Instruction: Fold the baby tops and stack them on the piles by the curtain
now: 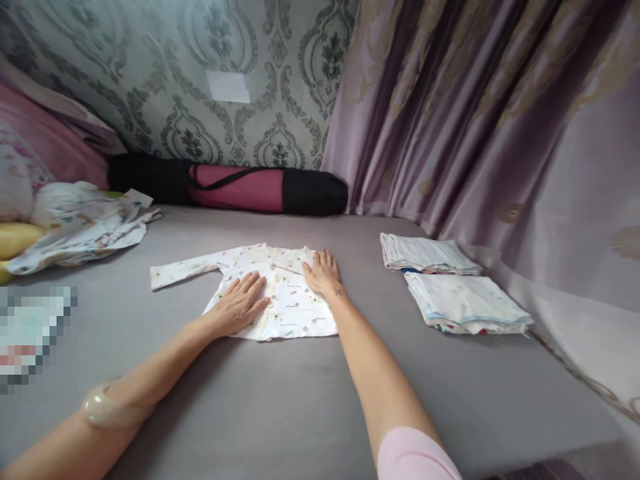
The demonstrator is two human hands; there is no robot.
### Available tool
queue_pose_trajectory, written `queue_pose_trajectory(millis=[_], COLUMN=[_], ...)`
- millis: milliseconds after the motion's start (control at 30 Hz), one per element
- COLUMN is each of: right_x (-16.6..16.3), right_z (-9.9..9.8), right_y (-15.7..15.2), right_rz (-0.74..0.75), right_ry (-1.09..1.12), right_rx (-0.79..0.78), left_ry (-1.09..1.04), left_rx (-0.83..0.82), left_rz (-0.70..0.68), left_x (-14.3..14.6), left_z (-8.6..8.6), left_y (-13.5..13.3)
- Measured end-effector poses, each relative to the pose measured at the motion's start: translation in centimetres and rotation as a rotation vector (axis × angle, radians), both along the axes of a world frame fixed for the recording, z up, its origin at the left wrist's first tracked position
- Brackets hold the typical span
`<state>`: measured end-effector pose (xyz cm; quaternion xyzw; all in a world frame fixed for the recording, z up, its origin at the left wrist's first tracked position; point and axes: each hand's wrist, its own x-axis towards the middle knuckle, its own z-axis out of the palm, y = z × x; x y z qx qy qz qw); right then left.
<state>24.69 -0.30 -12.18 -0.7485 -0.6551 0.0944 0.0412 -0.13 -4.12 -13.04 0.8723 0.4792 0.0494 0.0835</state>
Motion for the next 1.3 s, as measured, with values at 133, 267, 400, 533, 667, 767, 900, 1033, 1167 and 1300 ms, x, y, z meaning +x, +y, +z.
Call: queue_pose_trajectory(millis=[133,267,400,533,667,767,900,1033,1167,1300], right_x=[-1.6,-5.1,-7.8,-8.1,-8.2,-8.6,-8.9,-8.7,-8.9,-9.0], right_z=[1.4,2.0,1.2,0.8,1.5,1.6,1.4,1.6,1.6,1.0], right_y=[0.2,0.7,1.4,1.6,1.4,1.1,0.9,0.9,0.7,0.5], right_rz=[-0.025,0.169,0.272,0.271,0.259,0.226,0.192,0.128,0.175,0.21], right_ry=[-0.049,0.014,0.135,0.171,0.185,0.173,0.16,0.253,0.298,0.236], right_rx=[0.017,0.146,0.048,0.002,0.119,0.225,0.277,0.363,0.375,0.332], left_ry=[-0.001,0.002,-0.014,-0.003,0.003,0.005,0.029,0.045,0.023,0.007], left_rx=[0.01,0.009,0.025,0.009,0.011,0.028,0.018,0.024,0.033,0.05], left_rz=[-0.003,0.009,0.001,0.007,0.018,0.011,0.009,0.011,0.01,0.002], left_x=[0.1,0.0,0.0,0.0,0.1,0.1,0.0,0.1,0.0,0.0], left_z=[0.0,0.1,0.1,0.3,0.3,0.3,0.4,0.5,0.2,0.0], left_y=[0.0,-0.1,-0.1,-0.2,-0.3,-0.2,-0.2,-0.3,-0.3,-0.2])
